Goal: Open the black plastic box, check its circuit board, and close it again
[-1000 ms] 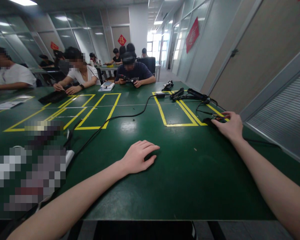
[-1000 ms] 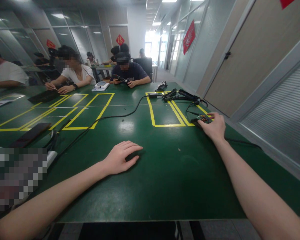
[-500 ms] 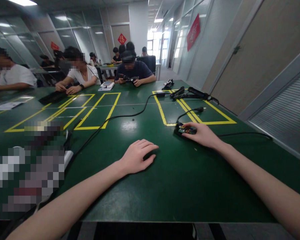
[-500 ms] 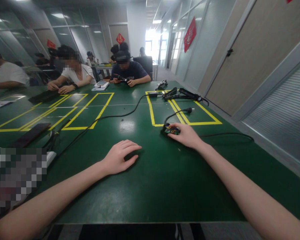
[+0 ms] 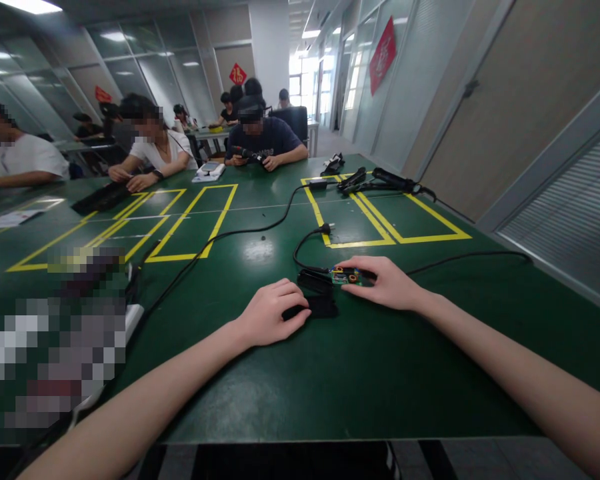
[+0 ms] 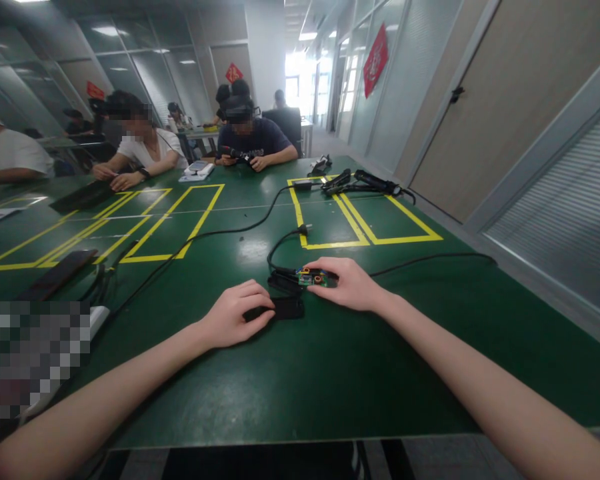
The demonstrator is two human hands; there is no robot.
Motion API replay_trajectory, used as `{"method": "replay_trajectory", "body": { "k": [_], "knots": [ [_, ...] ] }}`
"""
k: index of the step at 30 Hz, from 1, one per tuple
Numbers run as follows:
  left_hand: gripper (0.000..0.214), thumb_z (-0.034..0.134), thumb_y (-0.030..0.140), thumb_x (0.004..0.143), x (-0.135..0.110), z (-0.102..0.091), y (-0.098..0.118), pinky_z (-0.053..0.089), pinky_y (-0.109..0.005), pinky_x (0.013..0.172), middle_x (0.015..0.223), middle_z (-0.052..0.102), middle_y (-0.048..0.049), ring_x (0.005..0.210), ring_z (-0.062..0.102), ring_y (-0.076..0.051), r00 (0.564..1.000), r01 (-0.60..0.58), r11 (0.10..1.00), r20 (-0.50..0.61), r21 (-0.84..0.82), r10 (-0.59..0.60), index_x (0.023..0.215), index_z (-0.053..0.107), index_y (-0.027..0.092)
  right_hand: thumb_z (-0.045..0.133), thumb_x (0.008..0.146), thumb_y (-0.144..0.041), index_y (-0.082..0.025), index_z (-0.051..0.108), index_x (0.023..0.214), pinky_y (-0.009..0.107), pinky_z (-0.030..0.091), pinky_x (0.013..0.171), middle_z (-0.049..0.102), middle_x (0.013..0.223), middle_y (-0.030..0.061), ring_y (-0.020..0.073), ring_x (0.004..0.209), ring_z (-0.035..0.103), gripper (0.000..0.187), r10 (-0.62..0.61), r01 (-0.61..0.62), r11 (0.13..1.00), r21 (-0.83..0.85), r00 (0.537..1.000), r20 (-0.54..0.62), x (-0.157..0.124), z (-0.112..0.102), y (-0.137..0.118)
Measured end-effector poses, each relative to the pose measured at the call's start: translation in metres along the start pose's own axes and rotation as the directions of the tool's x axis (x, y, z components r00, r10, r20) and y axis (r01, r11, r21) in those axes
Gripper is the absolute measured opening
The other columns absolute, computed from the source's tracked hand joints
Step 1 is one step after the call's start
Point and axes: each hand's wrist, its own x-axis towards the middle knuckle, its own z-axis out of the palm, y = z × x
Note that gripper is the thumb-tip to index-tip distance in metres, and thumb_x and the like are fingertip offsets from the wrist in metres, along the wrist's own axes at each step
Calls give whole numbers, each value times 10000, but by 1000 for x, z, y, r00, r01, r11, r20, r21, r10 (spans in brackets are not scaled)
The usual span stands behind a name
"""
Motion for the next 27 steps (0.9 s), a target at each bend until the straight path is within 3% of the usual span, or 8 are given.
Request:
{"method": "replay_trajectory", "body": {
  "k": [3, 8, 13, 17, 20, 24, 27],
  "knots": [
    [169, 560, 256, 1003, -1, 1, 1, 588, -314, 785, 966, 744, -75, 864, 701, -185, 999, -15, 1000, -31, -21, 14, 1003, 715, 188, 671, 903, -381, -213, 748, 1152, 398, 600, 839, 797, 1072, 88, 270, 930, 754, 310, 0, 0, 1000, 26, 1000, -1, -1, 2, -2],
    [154, 633, 267, 951, 1, 2, -2, 586, -386, 862, 1077, 750, -87, 975, 692, -237, 990, 124, 990, -75, 71, -118, 1066, 709, 201, 588, 986, -385, -182, 751, 1133, 333, 569, 723, 779, 949, 77, 222, 791, 724, 299, -64, 62, 996, 61, 997, 46, -1, 6, -14],
    [225, 580, 262, 1001, 0, 3, -3, 551, -329, 789, 863, 750, -47, 819, 674, -189, 999, 29, 999, 43, 17, -29, 830, 710, 196, 556, 1035, -372, -175, 742, 1126, 306, 555, 741, 763, 943, 77, 201, 805, 716, 286, -140, 133, 987, 86, 987, 82, -2, 14, -24],
    [224, 596, 254, 992, -1, 2, -1, 531, -311, 735, 806, 725, -44, 759, 648, -176, 999, -34, 999, -36, -6, 33, 794, 679, 189, 552, 1049, -376, -171, 742, 1156, 323, 568, 850, 758, 1090, 112, 219, 961, 734, 299, -196, 189, 979, 79, 975, 102, -3, 24, -24],
    [111, 635, 283, 960, -1, 1, -1, 555, -360, 824, 959, 739, -81, 897, 675, -218, 991, 21, 1000, -130, 23, -18, 945, 708, 201, 564, 1040, -381, -185, 749, 1181, 343, 574, 900, 723, 1232, 122, 231, 1033, 735, 304, -195, 194, 981, 18, 971, 135, -4, 30, -24],
    [405, 697, 360, 915, 1, 2, -2, 500, -481, 1062, 1326, 679, -133, 1231, 628, -303, 991, 117, 991, -77, 72, -111, 1294, 655, 225, 577, 1029, -401, -209, 749, 1214, 354, 585, 923, 689, 1333, 120, 240, 1074, 737, 317, -168, 175, 984, -28, 972, 162, -3, 34, -23],
    [273, 655, 373, 955, 3, 4, -2, 501, -455, 1020, 1187, 735, -102, 1132, 661, -274, 988, 155, 981, -45, 117, -151, 1175, 702, 217, 622, 1000, -396, -222, 753, 1215, 371, 585, 945, 709, 1309, 108, 249, 1084, 738, 305, -150, 156, 988, -22, 974, 170, -2, 36, -21]
  ]
}}
